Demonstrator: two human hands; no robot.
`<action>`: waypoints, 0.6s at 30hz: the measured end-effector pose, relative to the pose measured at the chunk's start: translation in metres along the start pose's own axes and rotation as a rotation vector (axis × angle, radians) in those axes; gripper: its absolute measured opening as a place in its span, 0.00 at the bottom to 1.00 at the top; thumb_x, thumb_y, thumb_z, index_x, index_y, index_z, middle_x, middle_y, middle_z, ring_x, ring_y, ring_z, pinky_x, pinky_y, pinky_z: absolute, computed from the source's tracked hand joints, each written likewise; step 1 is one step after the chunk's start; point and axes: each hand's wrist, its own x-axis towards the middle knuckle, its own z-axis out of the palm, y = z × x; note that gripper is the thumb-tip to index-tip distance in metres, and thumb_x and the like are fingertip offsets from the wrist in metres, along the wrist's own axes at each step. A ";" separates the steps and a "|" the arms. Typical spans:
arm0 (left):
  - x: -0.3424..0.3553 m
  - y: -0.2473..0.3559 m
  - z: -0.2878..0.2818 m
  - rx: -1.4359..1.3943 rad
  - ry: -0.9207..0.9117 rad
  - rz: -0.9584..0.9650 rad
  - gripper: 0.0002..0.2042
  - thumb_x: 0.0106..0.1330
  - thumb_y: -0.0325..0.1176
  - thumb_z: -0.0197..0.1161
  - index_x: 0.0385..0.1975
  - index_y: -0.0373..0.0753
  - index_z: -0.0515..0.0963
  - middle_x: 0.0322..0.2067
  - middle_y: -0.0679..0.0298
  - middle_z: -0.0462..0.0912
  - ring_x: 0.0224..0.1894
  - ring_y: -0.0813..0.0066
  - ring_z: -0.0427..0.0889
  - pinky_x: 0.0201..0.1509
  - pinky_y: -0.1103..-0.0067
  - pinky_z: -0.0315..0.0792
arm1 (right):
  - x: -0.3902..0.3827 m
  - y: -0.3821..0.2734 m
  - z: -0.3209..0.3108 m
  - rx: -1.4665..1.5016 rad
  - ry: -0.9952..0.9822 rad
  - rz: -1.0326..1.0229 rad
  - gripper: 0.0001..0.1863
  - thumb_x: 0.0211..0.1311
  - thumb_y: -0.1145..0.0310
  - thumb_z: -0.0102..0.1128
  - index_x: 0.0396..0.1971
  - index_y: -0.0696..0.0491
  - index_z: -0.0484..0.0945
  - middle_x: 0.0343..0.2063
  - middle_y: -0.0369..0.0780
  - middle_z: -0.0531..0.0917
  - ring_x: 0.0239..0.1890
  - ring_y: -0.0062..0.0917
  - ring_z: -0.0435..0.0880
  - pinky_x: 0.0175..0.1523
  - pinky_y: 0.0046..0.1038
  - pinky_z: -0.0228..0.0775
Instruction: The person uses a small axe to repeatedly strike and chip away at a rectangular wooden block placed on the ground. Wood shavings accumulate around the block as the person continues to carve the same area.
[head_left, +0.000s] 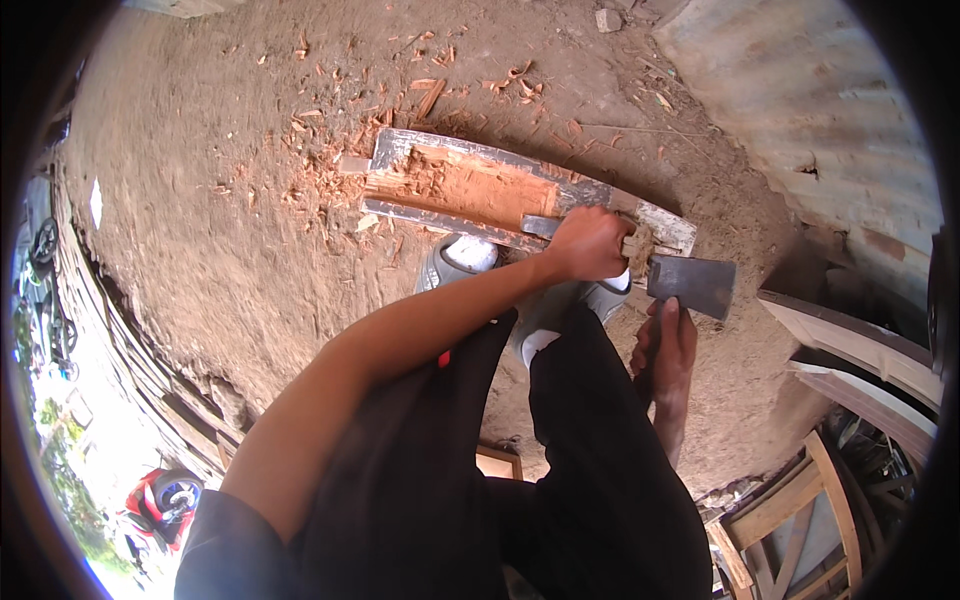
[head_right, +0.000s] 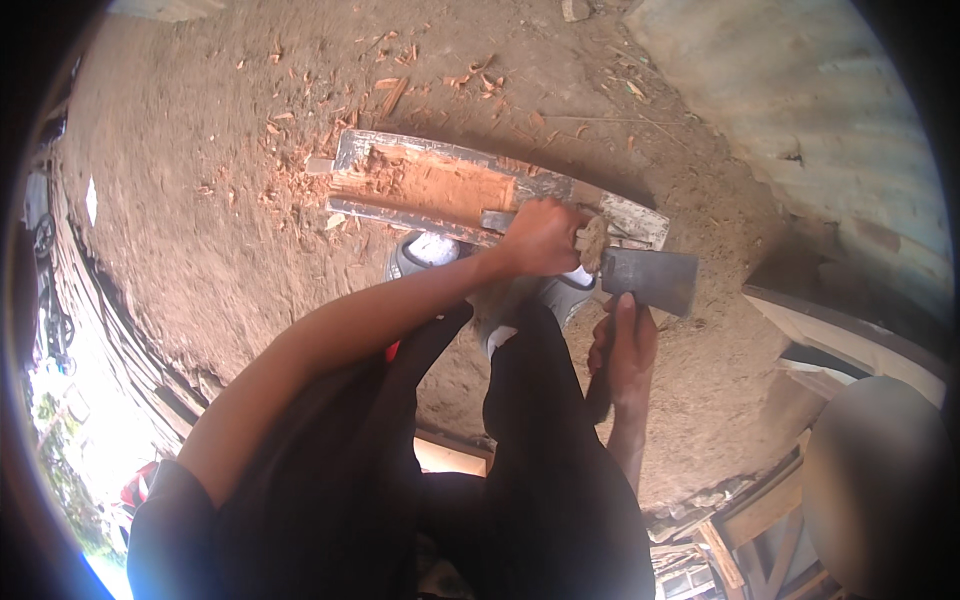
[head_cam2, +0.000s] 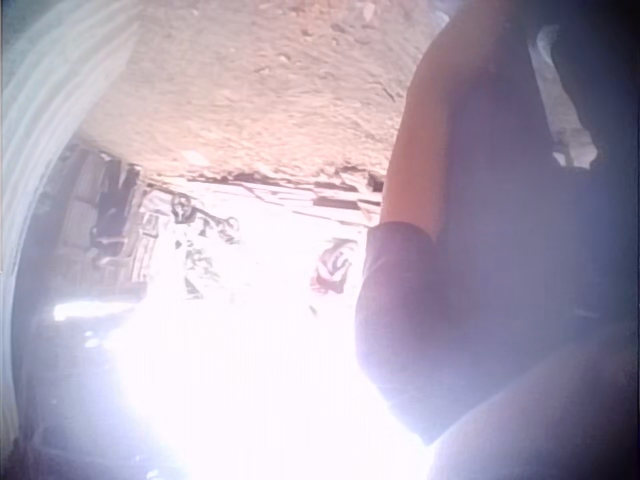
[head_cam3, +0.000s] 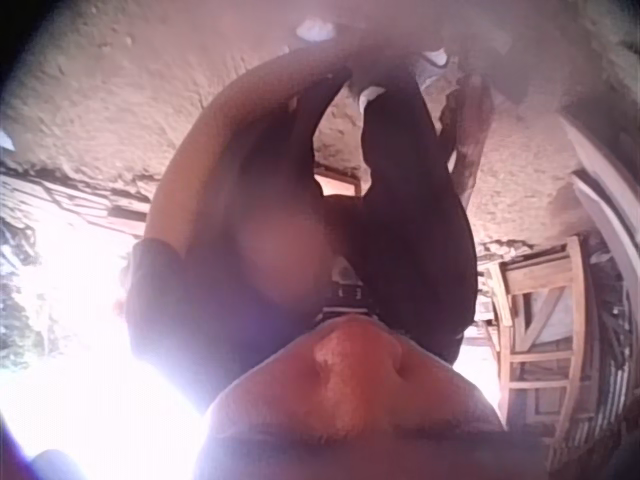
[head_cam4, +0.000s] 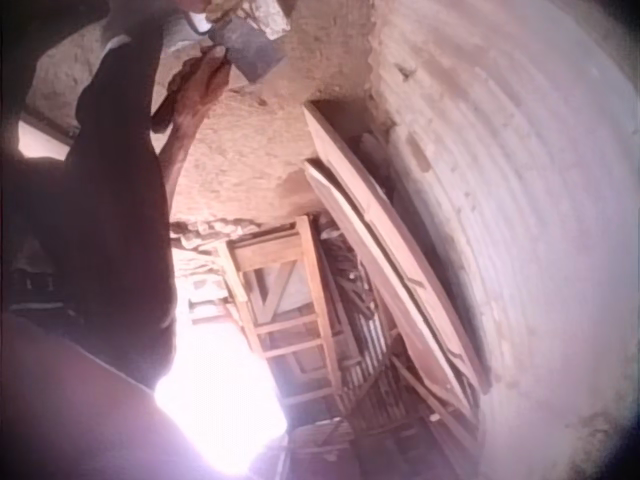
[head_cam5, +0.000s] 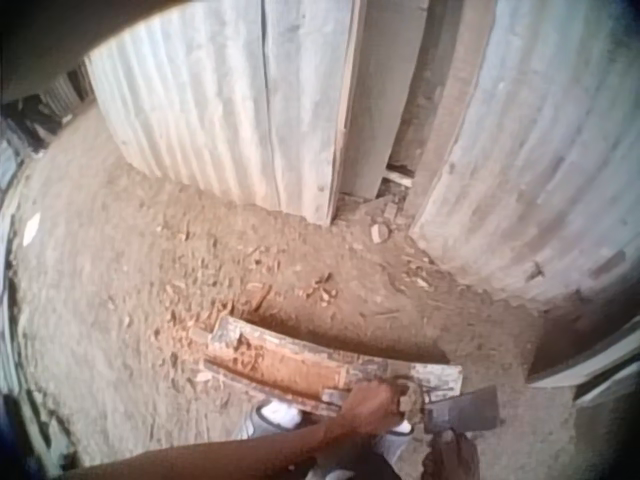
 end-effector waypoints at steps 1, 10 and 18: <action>-0.001 -0.002 0.000 0.003 -0.007 0.002 0.16 0.43 0.33 0.63 0.35 0.40 0.87 0.25 0.46 0.85 0.33 0.44 0.87 0.42 0.58 0.81 | 0.001 0.000 -0.004 0.022 0.013 -0.010 0.27 0.80 0.42 0.41 0.44 0.54 0.70 0.19 0.34 0.68 0.12 0.19 0.67 0.17 0.24 0.60; -0.001 0.001 0.004 0.021 -0.011 0.034 0.14 0.44 0.33 0.64 0.32 0.39 0.85 0.26 0.48 0.86 0.34 0.46 0.87 0.41 0.59 0.81 | -0.011 -0.004 0.006 -0.030 0.145 -0.047 0.25 0.81 0.45 0.42 0.41 0.55 0.72 0.19 0.34 0.70 0.12 0.18 0.68 0.17 0.23 0.59; -0.001 0.000 0.005 0.033 -0.017 0.002 0.13 0.44 0.34 0.65 0.31 0.40 0.85 0.26 0.48 0.86 0.34 0.47 0.87 0.40 0.58 0.81 | -0.001 -0.002 -0.001 0.318 0.344 -0.064 0.25 0.79 0.41 0.45 0.43 0.51 0.72 0.18 0.32 0.68 0.12 0.16 0.66 0.17 0.24 0.58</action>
